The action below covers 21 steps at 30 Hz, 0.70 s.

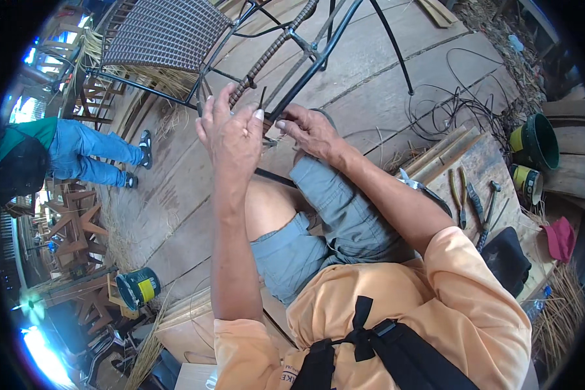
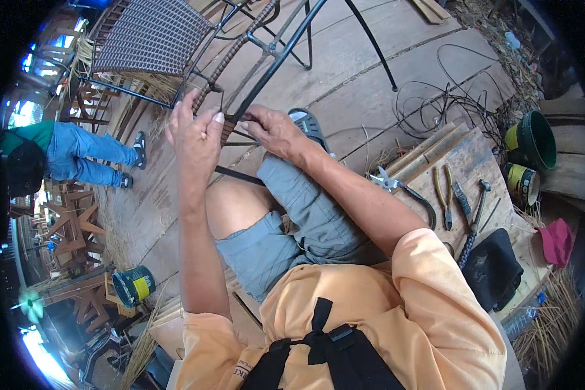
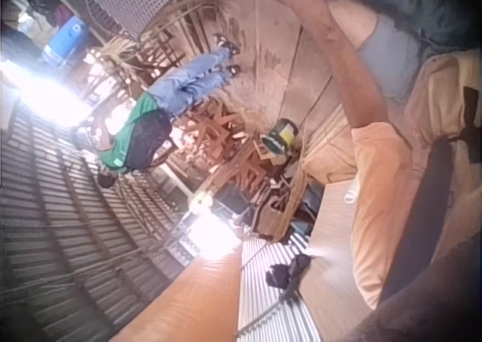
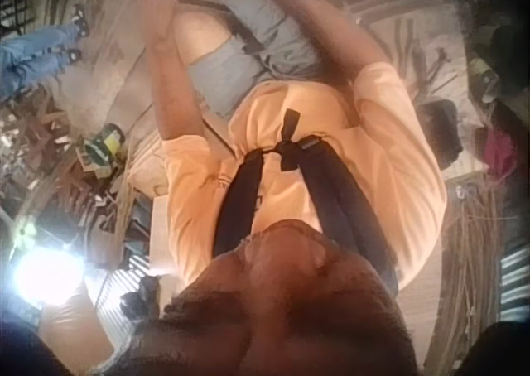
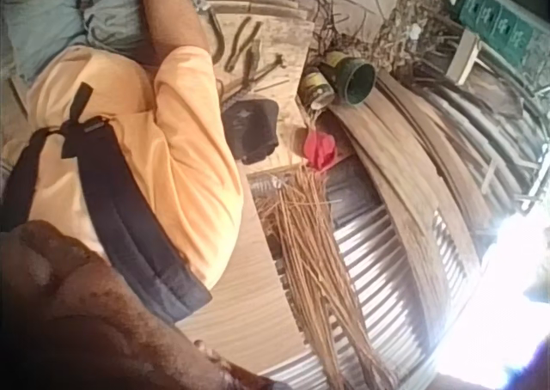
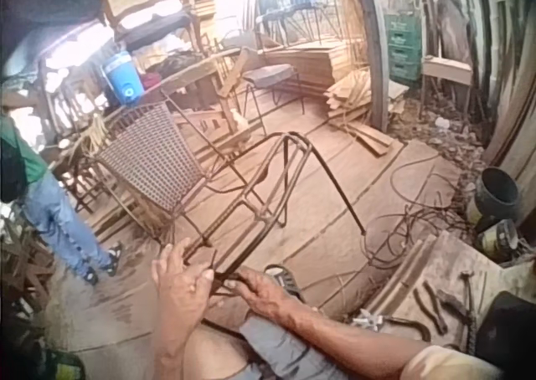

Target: The person is weaving synthetic rattan strips around the base of a metal chair frame.

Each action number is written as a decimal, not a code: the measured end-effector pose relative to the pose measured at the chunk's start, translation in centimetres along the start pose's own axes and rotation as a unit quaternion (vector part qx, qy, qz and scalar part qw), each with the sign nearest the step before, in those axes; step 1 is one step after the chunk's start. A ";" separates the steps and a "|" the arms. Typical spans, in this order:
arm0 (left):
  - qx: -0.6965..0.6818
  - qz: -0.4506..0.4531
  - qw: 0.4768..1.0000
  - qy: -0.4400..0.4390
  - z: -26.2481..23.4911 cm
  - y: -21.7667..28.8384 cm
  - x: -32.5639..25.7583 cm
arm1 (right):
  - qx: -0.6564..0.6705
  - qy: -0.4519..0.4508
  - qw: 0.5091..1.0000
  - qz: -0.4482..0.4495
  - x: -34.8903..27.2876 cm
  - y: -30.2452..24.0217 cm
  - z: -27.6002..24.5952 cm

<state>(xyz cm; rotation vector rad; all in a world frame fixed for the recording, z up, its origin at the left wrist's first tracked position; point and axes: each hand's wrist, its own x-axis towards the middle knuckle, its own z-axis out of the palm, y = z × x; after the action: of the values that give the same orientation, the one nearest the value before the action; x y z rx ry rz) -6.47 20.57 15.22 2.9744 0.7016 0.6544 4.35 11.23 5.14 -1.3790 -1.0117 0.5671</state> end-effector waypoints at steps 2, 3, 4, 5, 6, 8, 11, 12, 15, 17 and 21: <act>-0.008 -0.003 1.000 -0.009 -0.2 -0.7 0.6 | 0.019 0.010 1.000 0.015 0.1 -0.1 0.3; -0.003 -0.005 1.000 -0.012 -0.4 -1.0 0.9 | -0.027 0.056 0.997 -0.050 0.4 0.3 0.5; -0.014 -0.005 1.000 -0.012 -0.5 -1.3 1.2 | -0.072 0.102 0.986 -0.114 0.7 0.7 0.8; -0.027 -0.003 1.000 -0.015 -0.5 -1.5 1.5 | -0.109 0.114 0.976 -0.150 1.4 0.7 1.0; -0.025 -0.002 1.000 -0.012 -0.6 -1.5 1.6 | -0.104 0.115 0.977 -0.145 1.8 0.7 1.1; -0.027 0.004 1.000 -0.014 -0.6 -2.2 2.0 | -0.135 0.117 0.969 -0.171 2.6 0.7 1.5; -0.044 0.024 0.999 0.004 -0.4 -3.2 2.5 | -0.124 0.095 0.973 -0.167 3.7 1.0 2.1; -0.046 0.029 0.998 0.010 -0.3 -3.4 2.7 | -0.061 0.080 0.986 -0.134 4.1 1.1 2.4; -0.043 0.053 0.997 0.028 -0.4 -4.0 3.2 | 0.231 -0.071 0.963 0.121 4.4 -0.3 2.0; -0.038 0.050 0.998 0.030 -0.5 -4.5 3.1 | 0.279 -0.095 0.940 0.172 3.9 -2.2 1.3; -0.039 0.048 0.997 0.035 -0.8 -4.4 3.1 | 0.261 -0.099 0.936 0.214 3.8 -4.5 0.4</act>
<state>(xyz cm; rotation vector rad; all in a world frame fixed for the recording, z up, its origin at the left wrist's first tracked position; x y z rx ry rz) -6.18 25.82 16.64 2.9415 0.5247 0.7776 4.88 13.97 10.35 -1.0702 -0.6405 1.2269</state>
